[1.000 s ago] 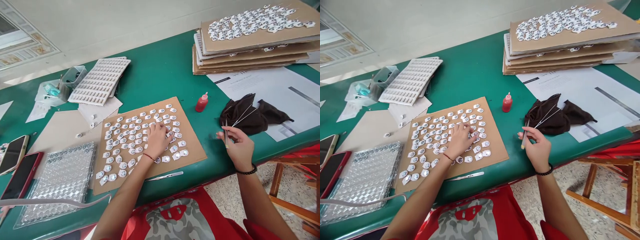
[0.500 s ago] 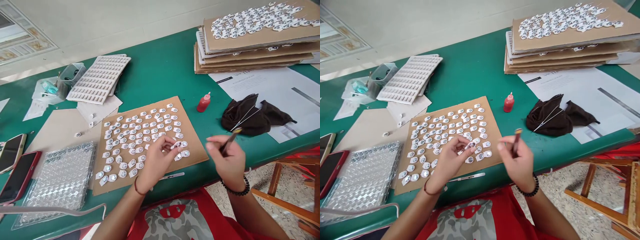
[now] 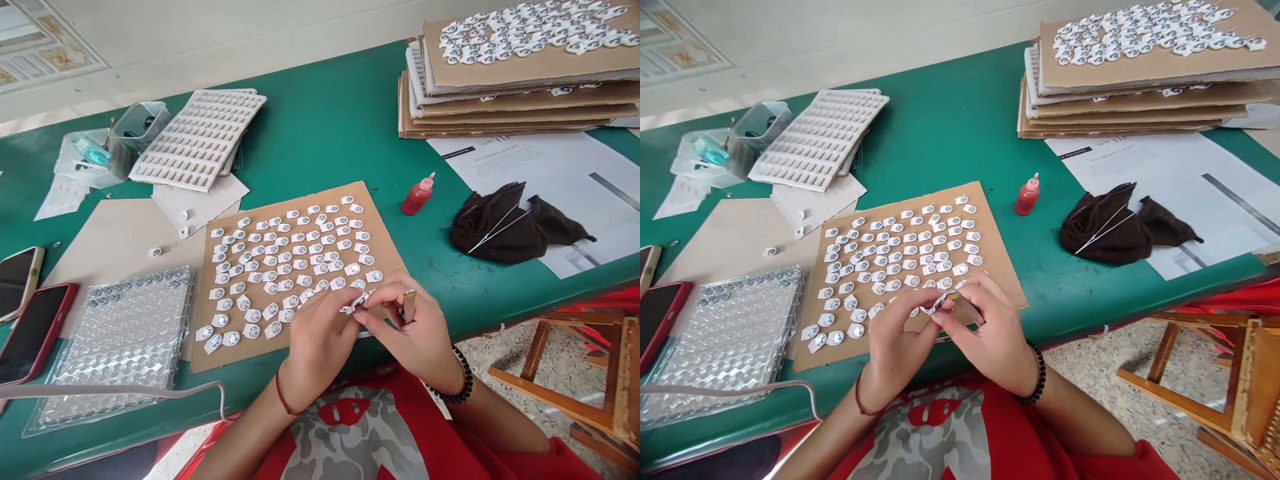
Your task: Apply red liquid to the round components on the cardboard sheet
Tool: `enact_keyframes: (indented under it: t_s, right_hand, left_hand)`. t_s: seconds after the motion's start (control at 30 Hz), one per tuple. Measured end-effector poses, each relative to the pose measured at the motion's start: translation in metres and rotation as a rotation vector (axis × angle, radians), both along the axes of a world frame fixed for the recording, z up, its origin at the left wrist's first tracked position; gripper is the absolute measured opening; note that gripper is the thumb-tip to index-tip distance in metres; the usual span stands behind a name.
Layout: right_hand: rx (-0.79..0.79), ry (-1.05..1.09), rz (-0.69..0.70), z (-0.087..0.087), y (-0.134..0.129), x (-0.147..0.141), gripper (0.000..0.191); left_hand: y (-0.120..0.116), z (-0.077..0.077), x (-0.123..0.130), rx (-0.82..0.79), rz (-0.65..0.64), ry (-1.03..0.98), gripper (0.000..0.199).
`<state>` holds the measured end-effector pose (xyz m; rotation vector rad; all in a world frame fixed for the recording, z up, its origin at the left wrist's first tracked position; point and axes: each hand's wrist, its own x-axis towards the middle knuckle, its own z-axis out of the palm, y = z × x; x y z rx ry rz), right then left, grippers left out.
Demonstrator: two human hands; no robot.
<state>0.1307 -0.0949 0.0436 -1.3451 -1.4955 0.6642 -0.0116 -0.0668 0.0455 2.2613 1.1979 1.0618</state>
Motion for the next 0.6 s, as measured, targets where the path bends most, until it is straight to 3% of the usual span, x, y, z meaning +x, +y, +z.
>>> enact_keyframes:
  t_s: [0.23, 0.37, 0.5, 0.6]
  right_hand:
    - [0.021, -0.055, 0.02, 0.003, -0.004, -0.006, 0.006]
    - [0.049, -0.048, 0.019, 0.005, -0.007, -0.01, 0.002]
    - [0.114, 0.041, 0.006, 0.007, -0.014, -0.009, 0.006]
    - [0.291, 0.241, -0.088, 0.006, -0.014, -0.006, 0.009]
  left_hand:
    - [-0.004, 0.0, -0.009, 0.106, -0.021, 0.052, 0.023]
    - [-0.006, 0.0, -0.012, 0.086, -0.036, 0.037, 0.022]
    - [-0.009, 0.001, -0.013, -0.069, -0.017, -0.035, 0.01]
    - [-0.01, 0.002, -0.015, -0.503, -0.031, -0.32, 0.011]
